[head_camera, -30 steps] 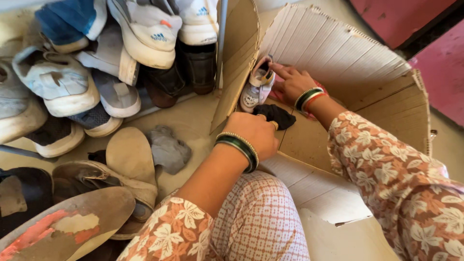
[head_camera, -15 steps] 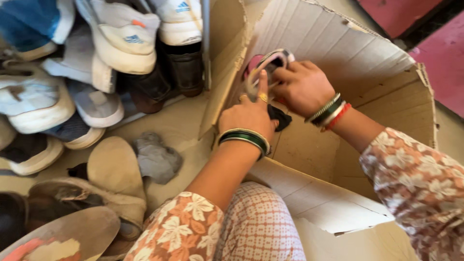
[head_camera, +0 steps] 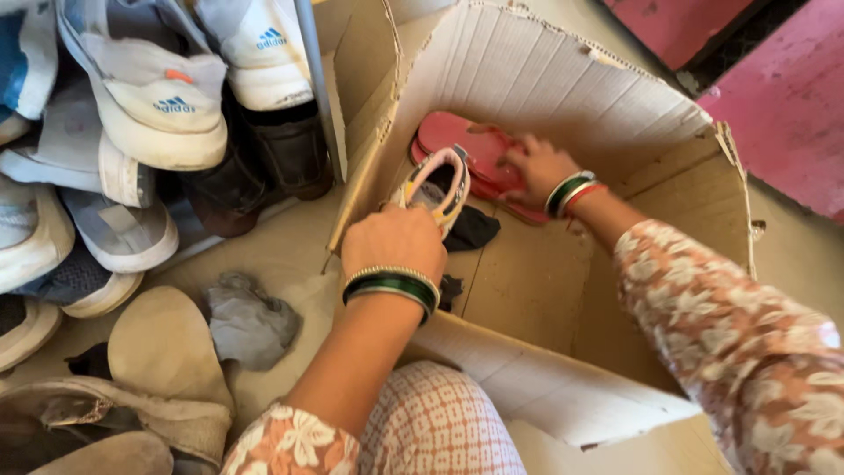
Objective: The person sits on the floor and wipes a dark stain on the tiled floor with a cloth. They then open a cardboard box, remove several pairs of shoes and sandals, and wipe each item with the cloth before placing them back into the box. The person also wipes the inside of the box and continues cleaning individual shoes and sandals one by one.
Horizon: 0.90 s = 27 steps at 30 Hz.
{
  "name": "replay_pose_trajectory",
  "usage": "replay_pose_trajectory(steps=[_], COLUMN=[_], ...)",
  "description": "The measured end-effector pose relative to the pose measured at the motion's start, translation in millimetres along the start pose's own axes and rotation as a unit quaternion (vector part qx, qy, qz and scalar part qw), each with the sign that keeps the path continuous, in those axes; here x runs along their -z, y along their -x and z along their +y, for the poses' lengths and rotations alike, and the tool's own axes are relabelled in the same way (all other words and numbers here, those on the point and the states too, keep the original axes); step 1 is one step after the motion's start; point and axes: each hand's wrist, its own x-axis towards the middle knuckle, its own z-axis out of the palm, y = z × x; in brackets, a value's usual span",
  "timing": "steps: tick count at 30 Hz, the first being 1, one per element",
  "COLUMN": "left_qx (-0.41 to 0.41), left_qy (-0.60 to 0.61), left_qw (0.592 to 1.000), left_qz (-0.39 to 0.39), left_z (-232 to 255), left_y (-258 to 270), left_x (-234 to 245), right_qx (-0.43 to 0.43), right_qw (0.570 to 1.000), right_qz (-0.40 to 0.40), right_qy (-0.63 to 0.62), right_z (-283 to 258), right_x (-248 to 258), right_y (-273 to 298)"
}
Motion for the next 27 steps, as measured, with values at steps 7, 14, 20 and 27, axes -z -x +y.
replay_pose_trajectory(steps=[7,14,20,27], left_qx=[0.001,-0.012,-0.093,-0.209], left_qy=[-0.019,0.046,0.182,0.199], left_qw=[1.0,0.997,0.966,0.903], left_qz=[-0.01,0.056,0.16,0.318], left_z=[2.6,1.1,-2.4,-25.0], left_y=[-1.8,-0.6,10.1,51.3], left_x=[-6.3,-8.3,13.0,86.2], right_qx=[-0.079,-0.152,-0.24,-0.054], right_qw=[0.995,0.981,0.944,0.969], right_qz=[-0.039,0.103,0.024,0.155], right_qy=[0.046,-0.069,-0.225,-0.184], right_z=[-26.9,8.1,8.2,-50.4], right_x=[-77.2,-19.9,86.8,202.0], right_y=[-18.6,-19.6,-0.9,56.5])
